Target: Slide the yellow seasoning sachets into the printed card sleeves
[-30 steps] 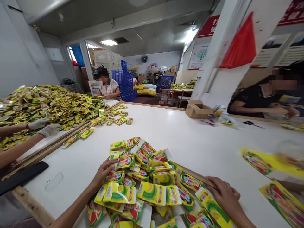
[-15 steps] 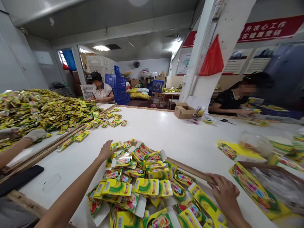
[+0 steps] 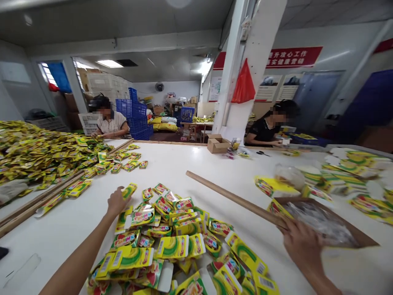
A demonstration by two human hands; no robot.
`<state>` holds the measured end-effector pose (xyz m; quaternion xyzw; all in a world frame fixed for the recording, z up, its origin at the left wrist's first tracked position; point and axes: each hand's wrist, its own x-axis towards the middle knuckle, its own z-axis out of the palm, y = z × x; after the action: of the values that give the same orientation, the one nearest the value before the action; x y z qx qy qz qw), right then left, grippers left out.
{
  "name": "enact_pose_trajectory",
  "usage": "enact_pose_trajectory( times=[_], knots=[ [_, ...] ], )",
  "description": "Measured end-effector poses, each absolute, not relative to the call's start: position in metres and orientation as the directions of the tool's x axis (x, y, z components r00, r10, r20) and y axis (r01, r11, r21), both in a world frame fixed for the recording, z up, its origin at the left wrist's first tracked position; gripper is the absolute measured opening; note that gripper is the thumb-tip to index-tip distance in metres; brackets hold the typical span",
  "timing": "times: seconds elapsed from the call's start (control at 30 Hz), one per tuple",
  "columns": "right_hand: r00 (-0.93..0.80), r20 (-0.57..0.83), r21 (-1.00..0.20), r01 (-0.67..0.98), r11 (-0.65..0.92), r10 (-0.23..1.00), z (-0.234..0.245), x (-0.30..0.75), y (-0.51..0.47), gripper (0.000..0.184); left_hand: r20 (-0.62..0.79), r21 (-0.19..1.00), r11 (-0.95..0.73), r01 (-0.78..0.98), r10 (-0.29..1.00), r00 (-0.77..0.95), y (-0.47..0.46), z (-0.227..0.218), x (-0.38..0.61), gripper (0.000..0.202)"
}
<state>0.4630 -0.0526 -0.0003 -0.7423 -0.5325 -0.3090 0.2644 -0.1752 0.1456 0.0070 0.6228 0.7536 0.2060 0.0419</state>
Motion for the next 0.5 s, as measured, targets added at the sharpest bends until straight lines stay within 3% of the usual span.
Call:
enact_pose_trajectory(
  times=[0.07, 0.17, 0.27, 0.37, 0.43, 0.5],
  knots=[
    [0.274, 0.683, -0.038, 0.939, -0.342, 0.677, -0.006, 0.444, -0.048, 0.032, 0.260, 0.443, 0.095, 0.892, 0.938, -0.230, 0.131, 0.019, -0.163, 0.060],
    [0.358, 0.575, -0.112, 0.925, -0.363, 0.735, -0.015, 0.420, -0.039, 0.028, 0.396, 0.699, -0.201, 0.686, 0.908, -0.138, 0.079, 0.039, -0.125, 0.063],
    [0.388, 0.541, -0.231, 0.922, -0.312, 0.746, -0.014, 0.388, -0.042, 0.027, 0.364, 0.838, -0.339, 0.427, 0.931, 0.025, 0.002, 0.049, -0.072, 0.051],
    [0.325, 0.482, -0.563, 0.827, 0.003, 0.814, 0.003, 0.334, -0.067, 0.029, 0.143, 0.990, -0.140, -0.030, 0.969, 0.204, -0.067, 0.044, -0.018, 0.055],
    [0.226, 0.352, -0.814, 0.554, 0.177, 0.908, 0.018, 0.289, -0.095, 0.034, 0.014, 0.946, 0.059, -0.320, 0.975, 0.223, -0.098, 0.037, 0.011, 0.054],
    [0.156, 0.268, -0.935, 0.281, 0.218, 0.951, 0.028, 0.247, -0.125, 0.041, -0.090, 0.873, 0.206, -0.443, 0.959, 0.269, -0.119, 0.029, 0.032, 0.051]
  ],
)
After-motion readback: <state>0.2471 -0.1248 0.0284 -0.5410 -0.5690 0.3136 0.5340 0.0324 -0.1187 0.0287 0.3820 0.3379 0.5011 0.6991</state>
